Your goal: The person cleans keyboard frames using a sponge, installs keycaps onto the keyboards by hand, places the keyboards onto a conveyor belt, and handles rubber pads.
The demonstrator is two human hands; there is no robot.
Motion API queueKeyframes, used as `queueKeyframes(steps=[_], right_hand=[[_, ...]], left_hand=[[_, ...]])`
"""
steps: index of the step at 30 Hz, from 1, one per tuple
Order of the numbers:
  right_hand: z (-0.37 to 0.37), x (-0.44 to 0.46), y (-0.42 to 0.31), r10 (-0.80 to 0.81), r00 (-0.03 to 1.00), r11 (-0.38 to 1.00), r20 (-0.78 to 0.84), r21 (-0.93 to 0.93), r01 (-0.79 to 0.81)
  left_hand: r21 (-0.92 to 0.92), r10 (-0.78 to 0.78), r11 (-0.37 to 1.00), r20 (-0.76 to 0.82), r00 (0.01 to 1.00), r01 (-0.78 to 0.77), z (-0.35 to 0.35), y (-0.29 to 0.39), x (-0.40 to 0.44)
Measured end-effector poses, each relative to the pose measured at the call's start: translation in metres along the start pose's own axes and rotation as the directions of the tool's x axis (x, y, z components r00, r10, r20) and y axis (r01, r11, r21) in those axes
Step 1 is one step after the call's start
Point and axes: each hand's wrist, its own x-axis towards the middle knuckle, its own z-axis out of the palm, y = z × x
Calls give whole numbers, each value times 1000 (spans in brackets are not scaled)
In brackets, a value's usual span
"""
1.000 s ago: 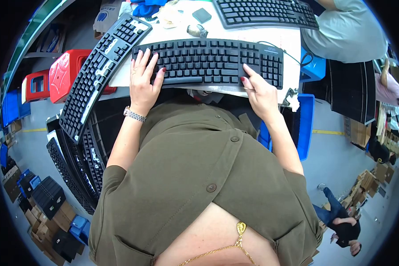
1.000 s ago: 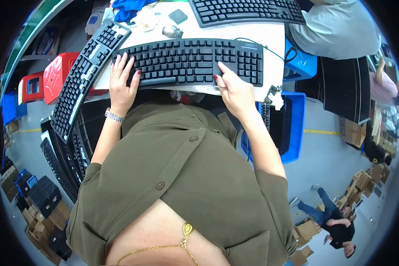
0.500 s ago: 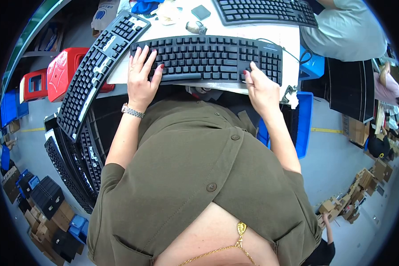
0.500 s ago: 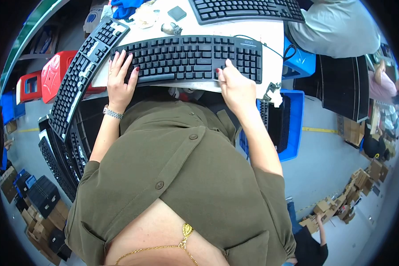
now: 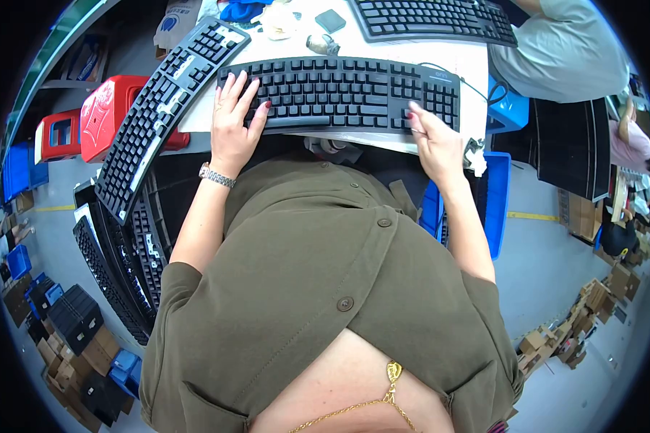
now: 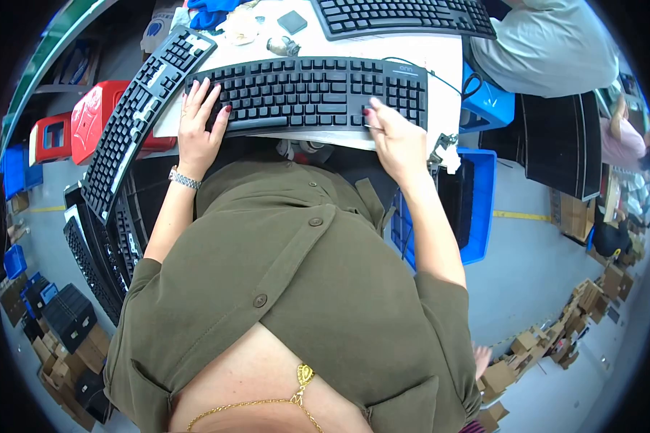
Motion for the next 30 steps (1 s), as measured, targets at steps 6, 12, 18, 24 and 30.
queueKeyframes(steps=[6, 12, 18, 24, 30], right_hand=[[-14, 11, 26, -118, 985, 980, 123, 172, 96], [-31, 36, 20, -171, 909, 985, 381, 47, 165], [-42, 42, 46, -187, 873, 982, 450, 58, 181], [-30, 53, 12, -253, 833, 966, 491, 78, 248], [-30, 51, -8, -258, 962, 929, 89, 296, 222]], left_hand=[[-2, -3, 1000, -3, 1000, 3, 3, 0, -1], [21, 2, 1000, -12, 1000, -2, 4, -3, -3], [33, 2, 999, -8, 1000, -2, 5, -1, -3], [-54, -32, 998, -15, 999, 31, -1, 1, 1], [147, -80, 987, 55, 995, 71, -76, -69, 17]])
